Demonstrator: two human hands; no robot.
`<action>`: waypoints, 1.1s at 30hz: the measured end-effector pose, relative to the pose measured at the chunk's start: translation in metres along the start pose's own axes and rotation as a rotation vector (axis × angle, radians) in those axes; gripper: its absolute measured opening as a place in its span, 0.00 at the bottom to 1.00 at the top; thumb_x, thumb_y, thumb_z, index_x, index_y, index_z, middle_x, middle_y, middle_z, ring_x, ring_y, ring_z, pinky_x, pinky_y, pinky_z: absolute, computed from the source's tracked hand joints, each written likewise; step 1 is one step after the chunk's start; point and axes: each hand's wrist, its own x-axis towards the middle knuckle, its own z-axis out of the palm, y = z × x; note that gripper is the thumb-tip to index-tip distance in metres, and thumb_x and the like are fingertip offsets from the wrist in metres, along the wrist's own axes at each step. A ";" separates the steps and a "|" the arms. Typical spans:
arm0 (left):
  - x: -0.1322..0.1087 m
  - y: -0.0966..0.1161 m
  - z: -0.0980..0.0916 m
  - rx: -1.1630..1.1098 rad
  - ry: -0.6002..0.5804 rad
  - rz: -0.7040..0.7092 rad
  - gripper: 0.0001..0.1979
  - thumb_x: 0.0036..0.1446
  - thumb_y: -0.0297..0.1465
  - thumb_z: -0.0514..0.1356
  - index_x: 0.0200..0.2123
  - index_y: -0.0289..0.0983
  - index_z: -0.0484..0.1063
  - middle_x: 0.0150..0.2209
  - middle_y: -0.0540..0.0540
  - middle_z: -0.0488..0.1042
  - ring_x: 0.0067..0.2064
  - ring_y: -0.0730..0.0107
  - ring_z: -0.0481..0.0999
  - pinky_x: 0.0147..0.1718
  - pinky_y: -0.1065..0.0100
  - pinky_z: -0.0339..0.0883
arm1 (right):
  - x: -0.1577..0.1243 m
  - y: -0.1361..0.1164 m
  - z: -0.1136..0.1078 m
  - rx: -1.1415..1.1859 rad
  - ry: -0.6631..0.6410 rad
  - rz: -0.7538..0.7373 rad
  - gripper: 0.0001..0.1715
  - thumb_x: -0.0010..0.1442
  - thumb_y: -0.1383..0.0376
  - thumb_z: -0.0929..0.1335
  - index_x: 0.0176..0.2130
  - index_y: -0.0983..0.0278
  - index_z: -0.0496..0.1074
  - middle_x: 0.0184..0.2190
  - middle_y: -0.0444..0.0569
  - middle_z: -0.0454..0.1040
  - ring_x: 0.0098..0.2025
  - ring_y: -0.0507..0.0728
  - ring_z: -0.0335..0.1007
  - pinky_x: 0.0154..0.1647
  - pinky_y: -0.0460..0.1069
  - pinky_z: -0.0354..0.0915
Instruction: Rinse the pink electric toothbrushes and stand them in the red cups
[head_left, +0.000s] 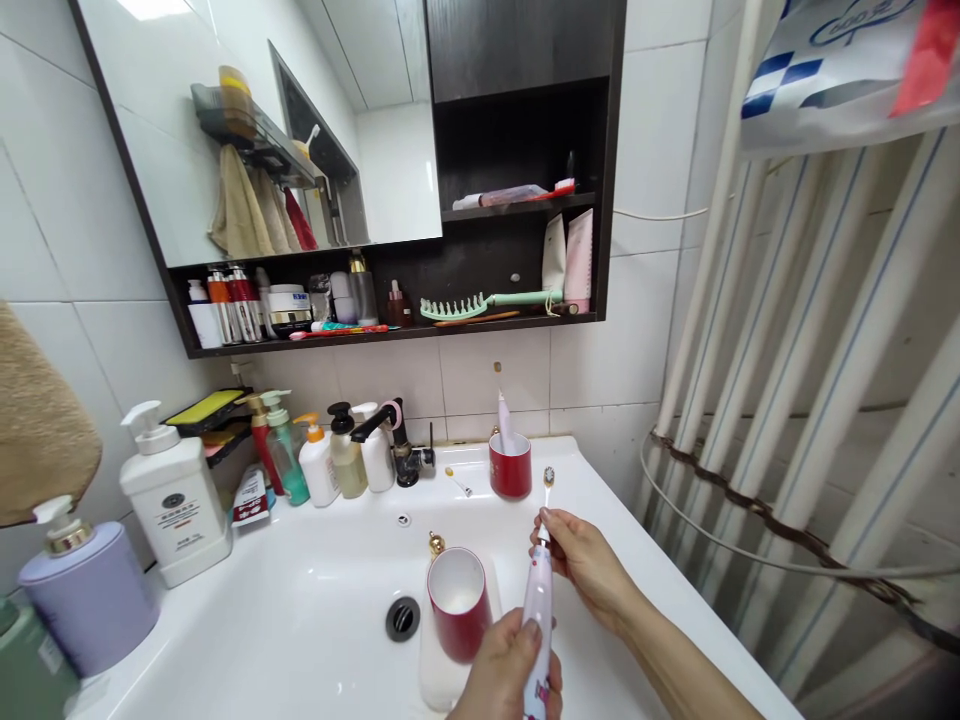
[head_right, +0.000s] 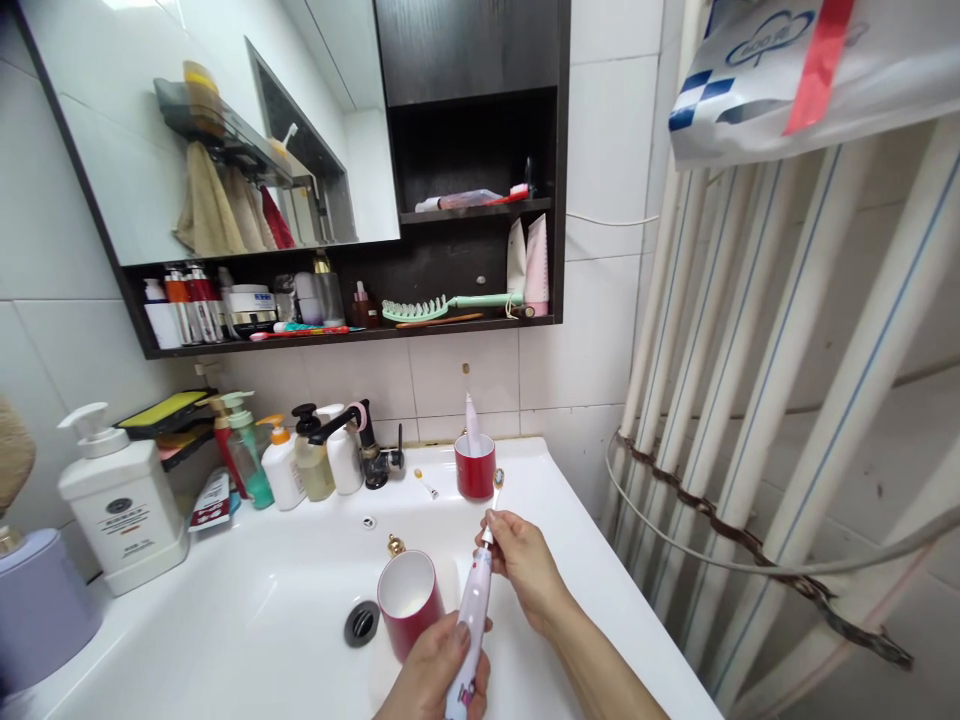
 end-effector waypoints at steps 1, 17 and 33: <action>0.000 0.001 0.000 -0.008 0.003 -0.005 0.23 0.38 0.48 0.49 0.30 0.34 0.53 0.17 0.54 0.60 0.13 0.83 0.58 0.10 0.78 0.45 | -0.001 0.000 0.001 -0.010 0.000 0.004 0.13 0.43 0.57 0.61 0.21 0.65 0.60 0.16 0.41 0.62 0.18 0.46 0.58 0.21 0.43 0.55; 0.001 0.001 0.004 0.014 0.027 0.052 0.21 0.38 0.48 0.49 0.25 0.35 0.51 0.20 0.52 0.61 0.12 0.86 0.57 0.09 0.79 0.44 | -0.004 0.002 0.005 -0.187 -0.006 -0.055 0.15 0.45 0.55 0.58 0.19 0.65 0.58 0.15 0.40 0.63 0.17 0.47 0.58 0.19 0.44 0.55; 0.000 0.002 0.003 0.178 0.131 0.047 0.21 0.39 0.48 0.47 0.27 0.35 0.54 0.18 0.55 0.58 0.13 0.85 0.56 0.10 0.78 0.47 | -0.004 0.005 0.009 -0.284 0.089 -0.153 0.17 0.45 0.54 0.57 0.18 0.64 0.58 0.13 0.40 0.62 0.15 0.47 0.54 0.16 0.44 0.53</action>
